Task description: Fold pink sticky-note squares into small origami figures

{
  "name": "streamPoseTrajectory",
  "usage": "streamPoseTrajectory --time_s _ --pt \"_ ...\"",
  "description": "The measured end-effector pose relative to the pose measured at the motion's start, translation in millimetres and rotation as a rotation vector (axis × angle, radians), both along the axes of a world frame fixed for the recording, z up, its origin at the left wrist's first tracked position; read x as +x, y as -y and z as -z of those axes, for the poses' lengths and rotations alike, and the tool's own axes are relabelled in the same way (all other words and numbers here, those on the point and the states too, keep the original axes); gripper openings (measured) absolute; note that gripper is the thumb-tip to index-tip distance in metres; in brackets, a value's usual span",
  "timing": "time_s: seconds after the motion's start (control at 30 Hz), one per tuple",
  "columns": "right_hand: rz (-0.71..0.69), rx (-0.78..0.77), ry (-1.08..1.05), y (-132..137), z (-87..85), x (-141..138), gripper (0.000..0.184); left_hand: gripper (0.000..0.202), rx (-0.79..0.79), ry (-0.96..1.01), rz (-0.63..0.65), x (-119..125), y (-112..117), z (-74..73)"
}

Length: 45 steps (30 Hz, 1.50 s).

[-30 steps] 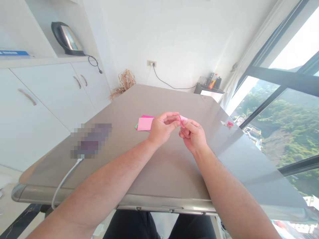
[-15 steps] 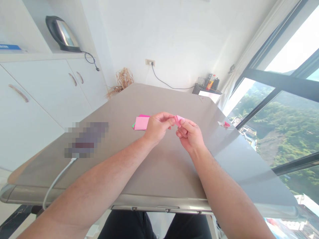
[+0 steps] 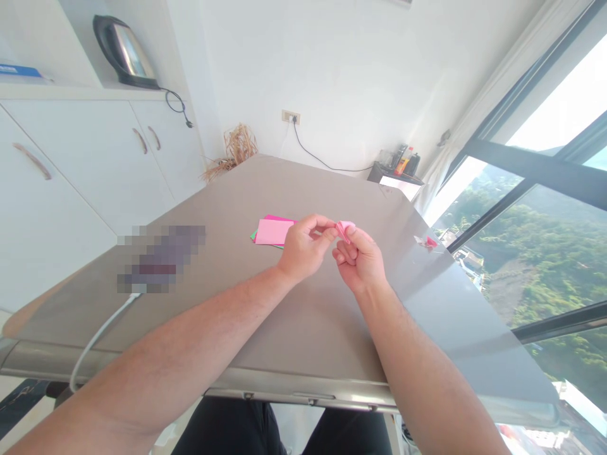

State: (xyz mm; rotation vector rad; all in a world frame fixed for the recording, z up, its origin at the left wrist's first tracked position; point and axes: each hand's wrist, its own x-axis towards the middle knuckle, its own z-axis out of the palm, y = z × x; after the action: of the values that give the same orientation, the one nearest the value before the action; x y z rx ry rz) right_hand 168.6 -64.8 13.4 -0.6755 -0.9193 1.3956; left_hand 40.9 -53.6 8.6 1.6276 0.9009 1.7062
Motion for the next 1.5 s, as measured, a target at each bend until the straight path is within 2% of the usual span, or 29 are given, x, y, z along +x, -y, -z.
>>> streamPoseTrajectory --time_s 0.17,0.27,0.5,0.93,1.23,1.5 --pt "-0.012 0.014 0.010 1 0.6 -1 0.016 0.012 0.074 -0.053 -0.060 1 4 -0.4" --pt "0.002 0.021 0.045 1 1.0 -2 0.016 0.012 0.057 -0.027 -0.056 2 5 -0.8" --pt "0.008 0.067 0.030 -3 4.1 -5 0.021 0.014 -0.147 0.202 0.132 12 5 0.9" --pt "-0.038 0.077 0.015 1 -0.1 -5 0.024 0.020 -0.174 0.265 0.244 14 4 3.9" --pt "-0.023 0.024 0.080 2 1.3 -5 0.016 0.023 -0.121 0.225 0.155 8 -1 7.1" --pt "0.167 0.013 0.199 1 2.1 -5 0.015 0.035 -0.138 0.157 0.140 2 -6 11.8"
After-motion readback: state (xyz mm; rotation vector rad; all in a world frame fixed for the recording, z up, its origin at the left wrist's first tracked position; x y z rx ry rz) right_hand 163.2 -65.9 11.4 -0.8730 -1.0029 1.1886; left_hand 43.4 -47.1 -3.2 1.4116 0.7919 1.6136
